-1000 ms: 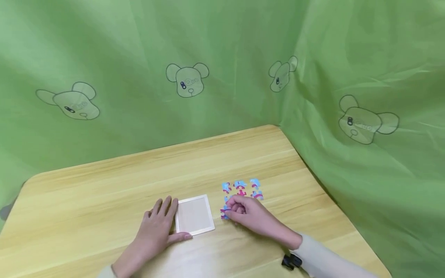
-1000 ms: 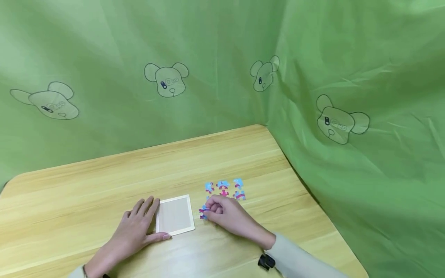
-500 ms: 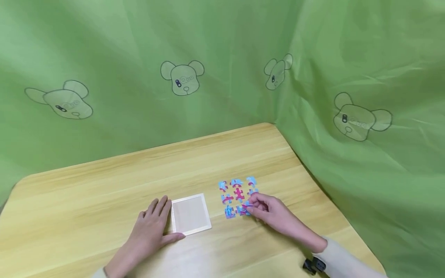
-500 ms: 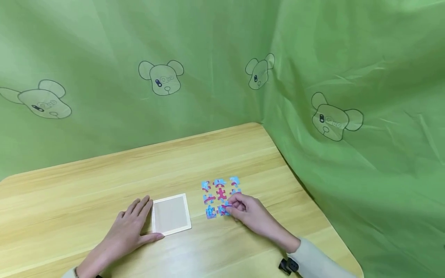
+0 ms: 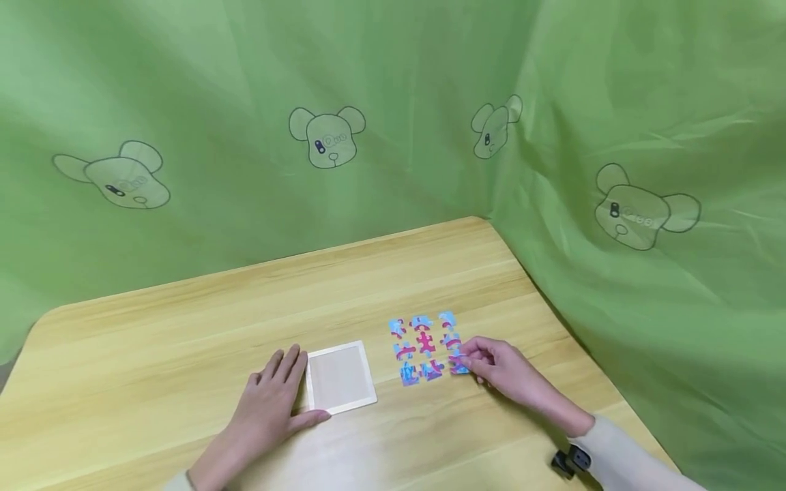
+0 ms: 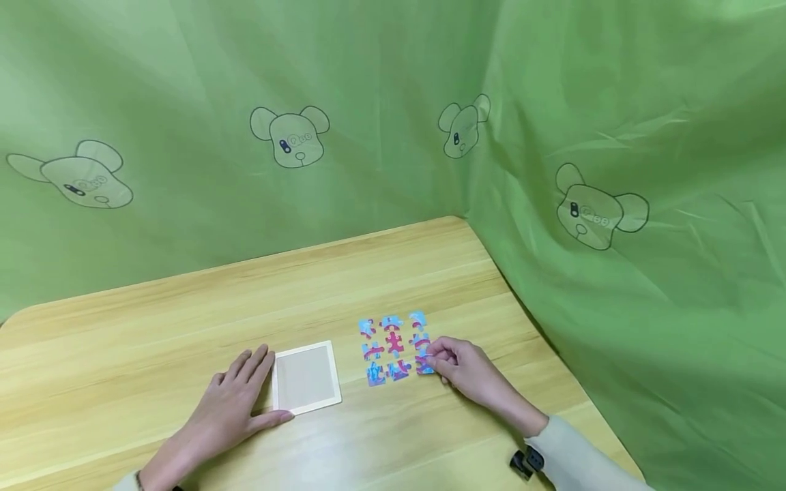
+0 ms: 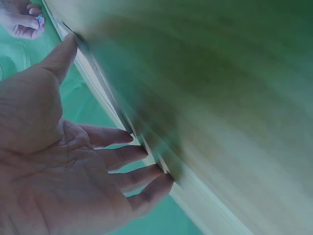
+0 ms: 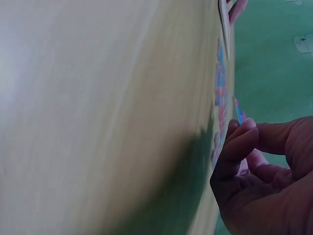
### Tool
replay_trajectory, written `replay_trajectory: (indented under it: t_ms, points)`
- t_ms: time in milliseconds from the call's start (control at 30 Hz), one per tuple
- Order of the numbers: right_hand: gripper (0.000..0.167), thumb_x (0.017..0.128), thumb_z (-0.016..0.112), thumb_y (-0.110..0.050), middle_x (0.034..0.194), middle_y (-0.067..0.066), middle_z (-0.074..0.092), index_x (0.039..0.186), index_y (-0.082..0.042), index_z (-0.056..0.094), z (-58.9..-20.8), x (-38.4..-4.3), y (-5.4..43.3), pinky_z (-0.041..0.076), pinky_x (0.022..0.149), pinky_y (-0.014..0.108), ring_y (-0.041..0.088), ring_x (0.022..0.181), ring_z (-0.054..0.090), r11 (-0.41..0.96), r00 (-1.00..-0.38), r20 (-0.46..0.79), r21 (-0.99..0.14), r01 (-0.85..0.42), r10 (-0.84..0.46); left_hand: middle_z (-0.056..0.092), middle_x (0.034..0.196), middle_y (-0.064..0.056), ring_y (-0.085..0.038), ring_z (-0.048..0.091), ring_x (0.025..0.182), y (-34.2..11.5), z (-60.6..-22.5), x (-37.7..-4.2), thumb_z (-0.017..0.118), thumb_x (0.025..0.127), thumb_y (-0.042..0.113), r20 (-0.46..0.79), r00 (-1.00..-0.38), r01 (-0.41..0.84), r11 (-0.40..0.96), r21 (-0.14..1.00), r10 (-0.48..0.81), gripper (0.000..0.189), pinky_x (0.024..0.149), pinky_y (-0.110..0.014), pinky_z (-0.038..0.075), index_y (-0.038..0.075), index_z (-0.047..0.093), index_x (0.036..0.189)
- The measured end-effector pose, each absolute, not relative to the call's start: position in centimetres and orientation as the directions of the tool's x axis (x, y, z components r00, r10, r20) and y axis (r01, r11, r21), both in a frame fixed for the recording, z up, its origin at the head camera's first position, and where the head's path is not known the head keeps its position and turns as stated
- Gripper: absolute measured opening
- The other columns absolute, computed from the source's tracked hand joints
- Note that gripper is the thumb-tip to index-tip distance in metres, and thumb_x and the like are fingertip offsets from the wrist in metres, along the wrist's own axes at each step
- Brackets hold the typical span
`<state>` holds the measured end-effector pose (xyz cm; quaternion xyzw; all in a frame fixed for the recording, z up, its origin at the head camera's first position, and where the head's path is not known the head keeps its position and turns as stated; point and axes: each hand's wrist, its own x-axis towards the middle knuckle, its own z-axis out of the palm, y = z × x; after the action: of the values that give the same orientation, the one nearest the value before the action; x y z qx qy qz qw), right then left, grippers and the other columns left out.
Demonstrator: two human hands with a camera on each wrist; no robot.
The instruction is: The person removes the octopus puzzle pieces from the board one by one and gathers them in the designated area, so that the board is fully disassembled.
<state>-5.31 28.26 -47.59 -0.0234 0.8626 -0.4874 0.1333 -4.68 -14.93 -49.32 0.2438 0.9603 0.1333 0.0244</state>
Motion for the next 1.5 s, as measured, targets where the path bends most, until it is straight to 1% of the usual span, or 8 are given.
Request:
replay_trajectory:
  t_ms: [200,367,500,600,800,1033,1500]
  points:
    - [0.016,0.106,0.073,-0.013,0.078,0.007,0.067,0.114,0.000,0.073,-48.2,-5.6,28.8,0.050,0.057,0.026,0.018,0.065,0.059,0.577,-0.954,-0.264,-0.805,0.137,-0.141,0.042,0.166,-0.028,-0.054,0.044,0.148,-14.9,-49.5,-4.4,0.070,0.092,0.076,0.009,-0.882,0.457,0.851,0.258,0.471,0.111,0.100,-0.069,0.050,-0.008,0.045,0.160]
    - [0.011,0.104,0.074,-0.011,0.077,0.006,0.066,0.107,-0.001,0.073,-48.3,-6.0,28.6,0.051,0.059,0.027,0.019,0.066,0.060,0.606,-0.951,-0.274,-0.784,0.135,-0.144,0.043,0.165,-0.030,-0.054,0.045,0.147,-14.9,-49.4,-4.3,0.071,0.092,0.074,0.008,-0.884,0.452,0.853,0.262,0.467,0.110,0.100,-0.069,0.050,-0.009,0.045,0.160]
    - [0.009,0.103,0.075,-0.013,0.076,0.005,0.066,0.102,-0.004,0.072,-48.2,-6.3,28.3,0.051,0.060,0.027,0.019,0.066,0.061,0.627,-0.949,-0.284,-0.766,0.140,-0.135,0.043,0.165,-0.030,-0.055,0.045,0.147,-15.0,-49.3,-4.2,0.071,0.092,0.074,0.013,-0.884,0.455,0.851,0.262,0.468,0.110,0.100,-0.070,0.050,-0.010,0.045,0.159]
    - [0.010,0.104,0.075,-0.014,0.076,0.005,0.066,0.101,-0.005,0.072,-48.1,-6.6,28.1,0.051,0.060,0.028,0.019,0.066,0.061,0.637,-0.949,-0.288,-0.758,0.142,-0.131,0.044,0.164,-0.030,-0.055,0.046,0.146,-15.0,-49.3,-4.2,0.072,0.092,0.073,0.031,-0.883,0.460,0.851,0.255,0.468,0.110,0.099,-0.070,0.051,-0.010,0.046,0.159]
    - [0.016,0.104,0.077,-0.020,0.075,0.005,0.065,0.102,-0.005,0.071,-47.8,-6.9,28.3,0.050,0.058,0.028,0.020,0.065,0.061,0.641,-0.948,-0.295,-0.752,0.151,-0.123,0.046,0.163,-0.030,-0.054,0.047,0.145,-14.9,-49.4,-4.4,0.073,0.092,0.072,0.061,-0.882,0.467,0.852,0.237,0.467,0.108,0.099,-0.069,0.052,-0.009,0.047,0.158]
    - [0.020,0.104,0.078,-0.021,0.075,0.005,0.064,0.105,-0.004,0.068,-47.6,-7.0,28.6,0.050,0.057,0.028,0.020,0.064,0.062,0.639,-0.949,-0.279,-0.759,0.126,-0.144,0.045,0.164,-0.030,-0.055,0.046,0.146,-14.6,-49.1,-4.5,0.073,0.092,0.071,0.049,-0.888,0.455,0.856,0.244,0.458,0.108,0.101,-0.070,0.051,-0.009,0.046,0.159]
    - [0.019,0.104,0.076,-0.019,0.077,0.006,0.063,0.107,-0.003,0.067,-47.3,-6.5,28.7,0.048,0.058,0.028,0.022,0.066,0.061,0.629,-0.949,-0.280,-0.767,0.130,-0.145,0.040,0.167,-0.030,-0.055,0.043,0.148,-14.4,-48.8,-4.6,0.069,0.093,0.074,0.005,-0.887,0.448,0.859,0.248,0.461,0.111,0.103,-0.071,0.049,-0.009,0.043,0.161]
